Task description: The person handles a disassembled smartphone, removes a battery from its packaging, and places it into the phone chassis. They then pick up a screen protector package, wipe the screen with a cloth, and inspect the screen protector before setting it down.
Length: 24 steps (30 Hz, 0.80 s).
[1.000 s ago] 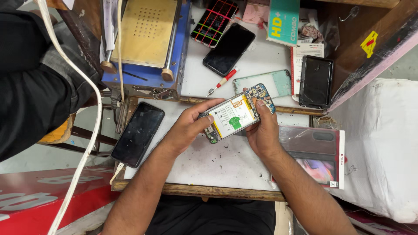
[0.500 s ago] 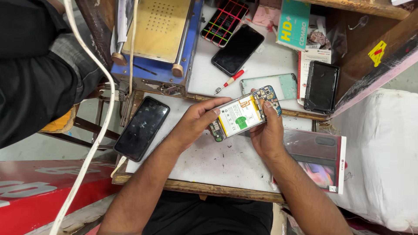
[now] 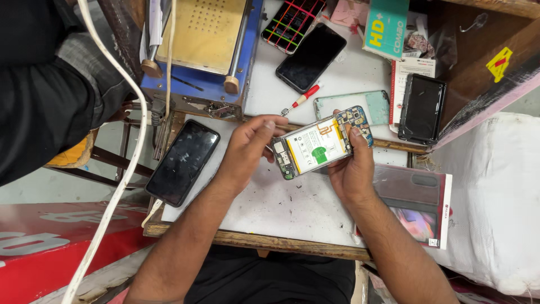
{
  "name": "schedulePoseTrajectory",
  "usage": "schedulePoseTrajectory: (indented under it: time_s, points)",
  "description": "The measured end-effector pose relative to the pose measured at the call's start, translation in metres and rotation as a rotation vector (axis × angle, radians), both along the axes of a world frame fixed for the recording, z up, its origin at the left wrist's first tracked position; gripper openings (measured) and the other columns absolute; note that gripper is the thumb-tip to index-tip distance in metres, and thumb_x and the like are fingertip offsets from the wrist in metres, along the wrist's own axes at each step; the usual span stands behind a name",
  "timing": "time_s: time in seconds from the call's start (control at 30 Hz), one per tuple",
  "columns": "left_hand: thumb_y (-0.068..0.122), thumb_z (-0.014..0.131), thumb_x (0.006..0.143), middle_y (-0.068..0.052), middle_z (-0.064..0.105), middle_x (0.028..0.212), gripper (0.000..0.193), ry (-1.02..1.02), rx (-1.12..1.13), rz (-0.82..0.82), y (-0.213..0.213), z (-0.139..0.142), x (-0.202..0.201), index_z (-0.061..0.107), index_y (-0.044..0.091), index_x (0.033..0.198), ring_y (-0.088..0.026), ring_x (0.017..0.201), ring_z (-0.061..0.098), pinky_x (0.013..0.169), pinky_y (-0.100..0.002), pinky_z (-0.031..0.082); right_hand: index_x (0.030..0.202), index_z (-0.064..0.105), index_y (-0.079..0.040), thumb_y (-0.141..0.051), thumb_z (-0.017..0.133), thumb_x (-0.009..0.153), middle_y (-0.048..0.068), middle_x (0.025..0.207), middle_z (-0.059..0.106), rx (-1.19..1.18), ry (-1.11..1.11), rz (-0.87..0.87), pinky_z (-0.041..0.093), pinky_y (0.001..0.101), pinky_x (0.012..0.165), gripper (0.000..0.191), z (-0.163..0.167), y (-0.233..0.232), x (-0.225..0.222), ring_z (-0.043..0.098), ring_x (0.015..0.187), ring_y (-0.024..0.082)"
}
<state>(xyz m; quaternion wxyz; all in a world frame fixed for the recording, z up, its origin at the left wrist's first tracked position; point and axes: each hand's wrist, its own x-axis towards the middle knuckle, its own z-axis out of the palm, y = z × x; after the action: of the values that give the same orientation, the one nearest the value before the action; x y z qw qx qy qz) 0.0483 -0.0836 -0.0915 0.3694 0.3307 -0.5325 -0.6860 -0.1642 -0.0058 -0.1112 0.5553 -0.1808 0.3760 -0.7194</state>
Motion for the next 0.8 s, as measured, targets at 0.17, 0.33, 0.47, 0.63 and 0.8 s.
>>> schedulePoseTrajectory:
  time_s: [0.17,0.33,0.47,0.63,0.8]
  points:
    - [0.033,0.051,0.111,0.005,0.042,0.067,0.035,0.141,0.015,0.213,-0.002,-0.003,0.002,0.051,0.012,0.083,-0.006,0.059,0.040,0.049,-0.025,0.034,0.146,0.051,0.000,-0.036,0.055,0.101,0.010,0.126,0.065,0.002,-0.013,-0.013,0.056,0.0326,0.102,0.058,-0.001,-0.001,0.000,0.066,0.115,0.016]
    - [0.045,0.042,0.112,0.004,0.028,0.060,0.054,0.579,0.196,0.108,-0.005,0.000,0.016,0.032,0.017,0.067,-0.010,0.050,0.023,0.043,-0.028,0.021,0.148,0.051,-0.002,-0.038,0.053,0.101,0.007,0.126,0.065,0.037,0.011,-0.024,0.054,0.0340,0.101,0.058,0.001,-0.001,-0.002,0.065,0.115,0.015]
    - [0.055,0.034,0.111,0.003,0.024,0.057,0.061,0.723,0.309,0.055,-0.008,0.002,0.019,0.029,0.017,0.064,-0.011,0.049,0.018,0.043,-0.029,0.019,0.146,0.052,-0.001,-0.038,0.052,0.102,0.010,0.125,0.066,0.017,0.016,-0.019,0.055,0.0342,0.103,0.058,0.004,0.000,-0.001,0.065,0.114,0.017]
    - [0.060,0.032,0.110,0.003,0.023,0.054,0.064,0.678,0.265,0.050,-0.005,0.001,0.018,0.029,0.017,0.063,-0.011,0.045,0.016,0.040,-0.029,0.018,0.146,0.052,0.000,-0.037,0.054,0.103,0.009,0.127,0.064,0.007,0.020,-0.026,0.054,0.0348,0.105,0.057,0.004,0.000,0.000,0.064,0.117,0.017]
    - [0.058,0.043,0.107,0.003,0.030,0.053,0.061,0.546,0.201,0.115,-0.002,-0.001,0.016,0.034,0.015,0.065,-0.010,0.040,0.024,0.035,-0.027,0.022,0.145,0.052,0.000,-0.038,0.054,0.101,0.009,0.127,0.065,-0.004,0.011,-0.022,0.054,0.0348,0.105,0.058,0.003,-0.002,0.000,0.065,0.118,0.018]
